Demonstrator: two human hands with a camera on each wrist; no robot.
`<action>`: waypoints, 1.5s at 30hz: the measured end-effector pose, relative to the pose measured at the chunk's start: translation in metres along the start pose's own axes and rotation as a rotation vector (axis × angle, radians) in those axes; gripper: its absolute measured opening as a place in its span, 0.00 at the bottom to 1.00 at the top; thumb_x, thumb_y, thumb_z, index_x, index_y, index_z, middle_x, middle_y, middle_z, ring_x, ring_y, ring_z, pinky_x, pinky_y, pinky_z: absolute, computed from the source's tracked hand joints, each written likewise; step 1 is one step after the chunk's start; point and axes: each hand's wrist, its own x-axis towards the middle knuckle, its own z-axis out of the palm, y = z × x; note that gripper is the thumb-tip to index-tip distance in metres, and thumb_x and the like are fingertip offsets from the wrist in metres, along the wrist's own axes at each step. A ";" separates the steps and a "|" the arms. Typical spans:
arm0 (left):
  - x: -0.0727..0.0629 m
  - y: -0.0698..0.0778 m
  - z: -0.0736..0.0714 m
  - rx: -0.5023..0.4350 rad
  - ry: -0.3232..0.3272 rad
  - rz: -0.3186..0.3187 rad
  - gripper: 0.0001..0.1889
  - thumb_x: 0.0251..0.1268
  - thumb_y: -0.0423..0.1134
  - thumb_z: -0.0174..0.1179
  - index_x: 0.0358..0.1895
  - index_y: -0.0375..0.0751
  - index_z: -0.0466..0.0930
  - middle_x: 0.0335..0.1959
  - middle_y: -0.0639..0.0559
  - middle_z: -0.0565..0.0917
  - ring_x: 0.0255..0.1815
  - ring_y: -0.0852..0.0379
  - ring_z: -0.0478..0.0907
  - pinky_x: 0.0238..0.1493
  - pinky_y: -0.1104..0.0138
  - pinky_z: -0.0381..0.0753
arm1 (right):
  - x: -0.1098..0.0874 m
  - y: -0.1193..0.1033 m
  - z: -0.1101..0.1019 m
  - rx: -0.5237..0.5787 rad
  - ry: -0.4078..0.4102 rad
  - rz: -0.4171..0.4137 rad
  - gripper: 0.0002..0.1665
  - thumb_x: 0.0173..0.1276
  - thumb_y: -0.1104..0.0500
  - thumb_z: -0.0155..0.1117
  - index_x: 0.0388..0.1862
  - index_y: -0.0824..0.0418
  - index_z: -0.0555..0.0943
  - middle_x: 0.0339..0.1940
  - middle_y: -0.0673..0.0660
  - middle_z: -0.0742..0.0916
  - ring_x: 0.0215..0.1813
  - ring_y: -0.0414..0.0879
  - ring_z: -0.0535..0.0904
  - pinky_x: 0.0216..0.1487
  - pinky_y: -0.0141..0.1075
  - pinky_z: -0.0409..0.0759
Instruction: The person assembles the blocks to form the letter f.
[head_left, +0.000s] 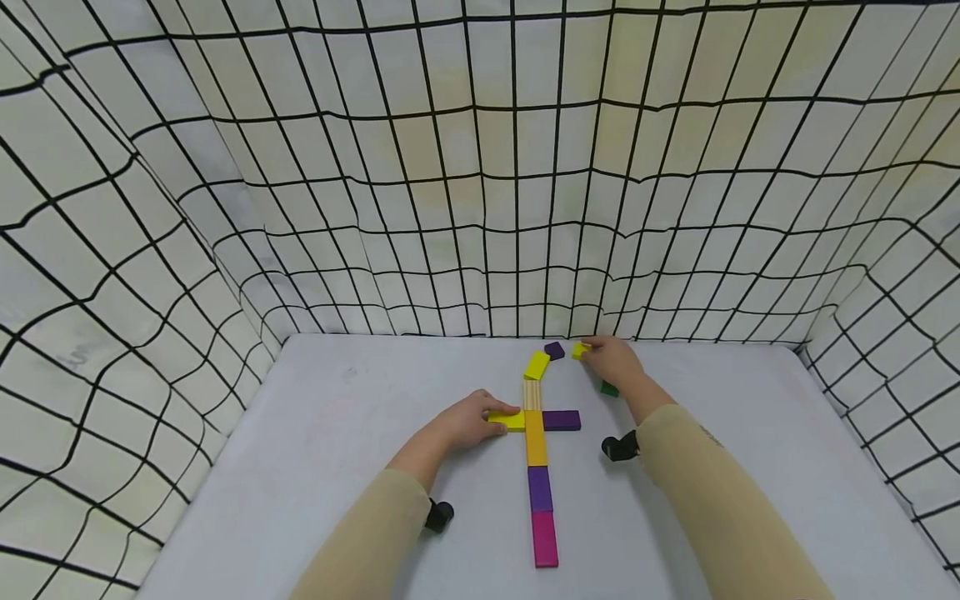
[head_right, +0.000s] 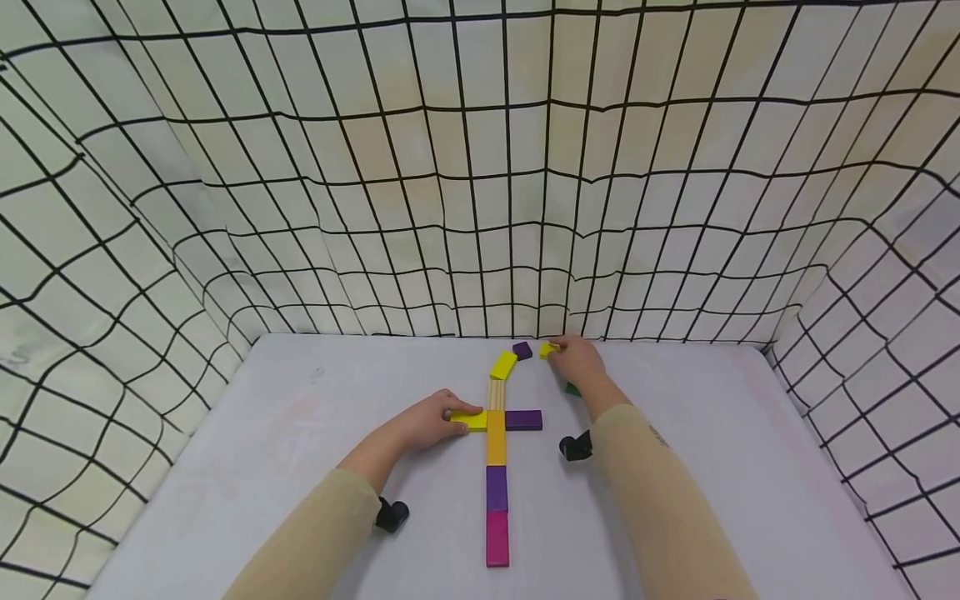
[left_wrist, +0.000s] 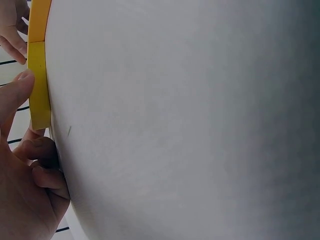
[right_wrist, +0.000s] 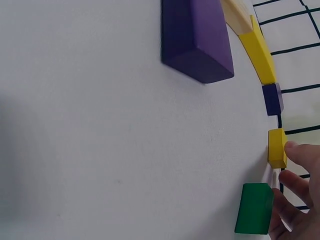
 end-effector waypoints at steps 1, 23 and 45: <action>0.000 0.000 0.000 -0.002 -0.001 -0.001 0.17 0.69 0.44 0.63 0.59 0.67 0.82 0.53 0.55 0.74 0.55 0.53 0.71 0.64 0.51 0.70 | 0.000 0.000 0.000 0.000 -0.001 0.000 0.25 0.74 0.55 0.57 0.69 0.56 0.76 0.68 0.64 0.76 0.69 0.62 0.68 0.68 0.55 0.65; -0.004 0.002 -0.001 0.024 0.005 0.013 0.18 0.69 0.45 0.62 0.60 0.67 0.81 0.51 0.57 0.74 0.53 0.55 0.72 0.62 0.54 0.71 | 0.002 -0.013 0.009 0.033 0.026 0.066 0.24 0.74 0.56 0.59 0.67 0.56 0.77 0.64 0.62 0.80 0.65 0.59 0.73 0.65 0.51 0.71; -0.003 0.001 0.000 0.003 0.000 0.004 0.18 0.69 0.44 0.62 0.59 0.67 0.82 0.51 0.57 0.74 0.54 0.54 0.72 0.62 0.53 0.71 | -0.002 -0.017 0.010 0.022 0.023 0.053 0.24 0.74 0.56 0.57 0.67 0.57 0.77 0.67 0.63 0.77 0.69 0.61 0.69 0.67 0.54 0.68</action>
